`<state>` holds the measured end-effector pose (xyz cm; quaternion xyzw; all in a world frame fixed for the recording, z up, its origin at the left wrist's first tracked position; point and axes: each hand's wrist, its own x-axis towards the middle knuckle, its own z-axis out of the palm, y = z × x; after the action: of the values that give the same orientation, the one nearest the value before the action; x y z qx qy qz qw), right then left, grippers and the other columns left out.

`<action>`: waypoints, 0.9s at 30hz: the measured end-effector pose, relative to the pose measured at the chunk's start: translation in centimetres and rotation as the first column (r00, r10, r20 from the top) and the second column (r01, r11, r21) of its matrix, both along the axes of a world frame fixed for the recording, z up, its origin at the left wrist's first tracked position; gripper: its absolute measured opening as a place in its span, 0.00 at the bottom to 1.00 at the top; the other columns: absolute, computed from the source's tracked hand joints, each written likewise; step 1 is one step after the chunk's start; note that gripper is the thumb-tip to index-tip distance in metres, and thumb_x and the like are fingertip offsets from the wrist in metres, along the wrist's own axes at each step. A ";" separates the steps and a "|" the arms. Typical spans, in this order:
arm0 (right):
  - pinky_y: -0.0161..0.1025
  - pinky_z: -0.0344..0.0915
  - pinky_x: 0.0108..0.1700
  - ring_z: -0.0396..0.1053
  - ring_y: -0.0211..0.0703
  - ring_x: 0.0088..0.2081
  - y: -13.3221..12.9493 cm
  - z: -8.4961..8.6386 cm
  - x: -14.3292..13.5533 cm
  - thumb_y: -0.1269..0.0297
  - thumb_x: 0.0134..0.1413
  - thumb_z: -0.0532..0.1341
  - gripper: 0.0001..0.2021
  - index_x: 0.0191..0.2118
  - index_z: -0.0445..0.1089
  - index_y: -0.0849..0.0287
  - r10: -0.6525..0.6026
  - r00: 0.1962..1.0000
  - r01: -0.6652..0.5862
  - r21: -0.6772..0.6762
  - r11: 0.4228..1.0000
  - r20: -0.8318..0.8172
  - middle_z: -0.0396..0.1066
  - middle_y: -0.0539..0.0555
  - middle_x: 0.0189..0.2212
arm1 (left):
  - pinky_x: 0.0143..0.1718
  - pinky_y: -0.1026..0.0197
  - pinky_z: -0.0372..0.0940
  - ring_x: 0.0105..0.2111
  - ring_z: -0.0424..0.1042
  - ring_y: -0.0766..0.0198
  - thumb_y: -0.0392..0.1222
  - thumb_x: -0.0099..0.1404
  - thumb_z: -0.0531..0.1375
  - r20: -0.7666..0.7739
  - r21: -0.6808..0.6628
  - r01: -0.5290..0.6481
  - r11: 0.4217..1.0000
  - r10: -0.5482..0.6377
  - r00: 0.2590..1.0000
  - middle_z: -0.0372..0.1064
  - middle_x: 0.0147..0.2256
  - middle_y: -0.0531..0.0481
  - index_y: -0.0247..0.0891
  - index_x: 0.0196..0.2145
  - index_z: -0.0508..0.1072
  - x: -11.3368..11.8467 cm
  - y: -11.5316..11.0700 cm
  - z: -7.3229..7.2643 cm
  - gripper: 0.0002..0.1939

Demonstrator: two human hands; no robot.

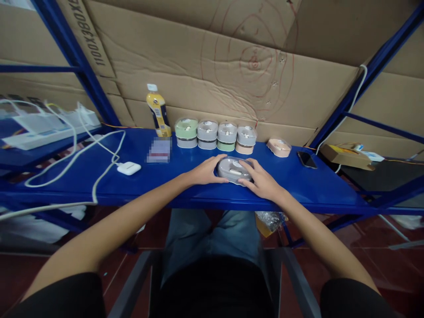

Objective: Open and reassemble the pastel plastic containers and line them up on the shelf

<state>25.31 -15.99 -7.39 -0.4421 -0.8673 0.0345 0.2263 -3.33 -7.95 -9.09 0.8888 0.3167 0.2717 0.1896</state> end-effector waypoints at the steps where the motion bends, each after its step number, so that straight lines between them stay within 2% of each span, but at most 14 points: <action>1: 0.67 0.65 0.72 0.60 0.70 0.73 -0.1 -0.1 -0.1 0.39 0.73 0.57 0.37 0.79 0.51 0.44 -0.007 1.000 0.007 0.004 1.000 0.007 0.56 0.65 0.72 | 0.72 0.38 0.60 0.72 0.63 0.36 0.65 0.60 0.73 -0.002 0.002 -0.008 1.000 0.008 1.000 0.61 0.73 0.33 0.40 0.74 0.58 0.0 0.1 -0.1 0.54; 6: 0.66 0.67 0.71 0.61 0.71 0.73 -0.4 -0.4 -0.3 0.40 0.74 0.55 0.37 0.79 0.51 0.49 -0.049 0.998 0.048 0.036 0.998 0.033 0.55 0.68 0.71 | 0.70 0.38 0.62 0.69 0.66 0.36 0.66 0.59 0.73 -0.013 0.014 -0.018 1.000 0.018 1.000 0.66 0.69 0.33 0.39 0.72 0.62 -0.1 0.3 -0.3 0.52; 9: 0.67 0.70 0.69 0.62 0.70 0.72 -0.9 -0.1 -0.4 0.40 0.75 0.54 0.36 0.80 0.49 0.46 -0.053 0.997 0.052 0.018 0.998 0.060 0.55 0.66 0.72 | 0.70 0.39 0.62 0.69 0.66 0.36 0.67 0.59 0.73 -0.029 0.006 -0.022 1.000 0.022 0.999 0.67 0.69 0.34 0.40 0.71 0.62 0.0 0.2 -0.2 0.52; 12: 0.65 0.73 0.65 0.65 0.70 0.70 -2.0 0.3 0.2 0.41 0.76 0.52 0.35 0.79 0.51 0.49 -0.090 0.990 0.088 0.024 0.996 0.106 0.55 0.68 0.72 | 0.70 0.41 0.61 0.70 0.66 0.37 0.67 0.61 0.71 -0.063 -0.004 -0.036 0.999 0.035 0.997 0.66 0.69 0.34 0.39 0.72 0.62 0.0 -0.1 0.1 0.51; 15: 0.64 0.76 0.60 0.72 0.71 0.62 -3.4 0.4 2.1 0.39 0.75 0.52 0.35 0.77 0.57 0.52 -0.241 0.960 0.231 0.083 0.970 0.146 0.60 0.70 0.67 | 0.71 0.41 0.60 0.70 0.66 0.39 0.66 0.65 0.68 -0.102 -0.008 -0.049 0.999 0.048 0.994 0.68 0.68 0.33 0.36 0.72 0.62 0.1 -0.4 0.3 0.48; 18: 0.63 0.77 0.56 0.76 0.71 0.56 -3.7 0.5 4.7 0.39 0.74 0.53 0.36 0.75 0.60 0.56 -0.431 0.885 0.414 0.128 0.901 0.173 0.64 0.72 0.62 | 0.72 0.42 0.60 0.69 0.66 0.40 0.65 0.67 0.65 -0.126 -0.009 -0.054 0.998 0.053 0.991 0.68 0.67 0.32 0.34 0.70 0.63 0.0 -0.7 0.6 0.45; 20: 0.62 0.76 0.55 0.76 0.72 0.54 -2.5 0.7 6.0 0.40 0.73 0.56 0.36 0.75 0.61 0.59 -0.527 0.828 0.510 0.132 0.850 0.193 0.67 0.73 0.59 | 0.71 0.43 0.60 0.69 0.66 0.41 0.65 0.67 0.64 -0.131 -0.001 -0.056 0.998 0.055 0.990 0.69 0.67 0.33 0.34 0.69 0.64 0.0 -0.8 0.7 0.43; 23: 0.59 0.74 0.54 0.78 0.72 0.52 0.8 1.6 6.8 0.43 0.73 0.59 0.36 0.74 0.60 0.61 -0.637 0.741 0.633 0.097 0.768 0.213 0.70 0.74 0.56 | 0.71 0.43 0.61 0.69 0.67 0.41 0.64 0.68 0.63 -0.131 0.013 -0.055 0.998 0.056 0.990 0.69 0.66 0.33 0.34 0.68 0.66 0.0 -0.8 0.7 0.41; 27: 0.56 0.73 0.55 0.77 0.71 0.55 5.0 3.1 6.3 0.53 0.72 0.63 0.32 0.71 0.62 0.67 -0.721 0.666 0.721 0.082 0.688 0.189 0.66 0.79 0.62 | 0.70 0.43 0.62 0.68 0.68 0.41 0.64 0.68 0.63 -0.133 0.027 -0.055 0.998 0.058 0.989 0.69 0.66 0.34 0.36 0.67 0.67 0.0 -0.7 0.6 0.39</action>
<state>31.57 -11.00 -4.34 -0.7497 -0.6404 -0.1036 0.1305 -3.35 -8.70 -8.51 0.8977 0.3507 0.2204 0.1500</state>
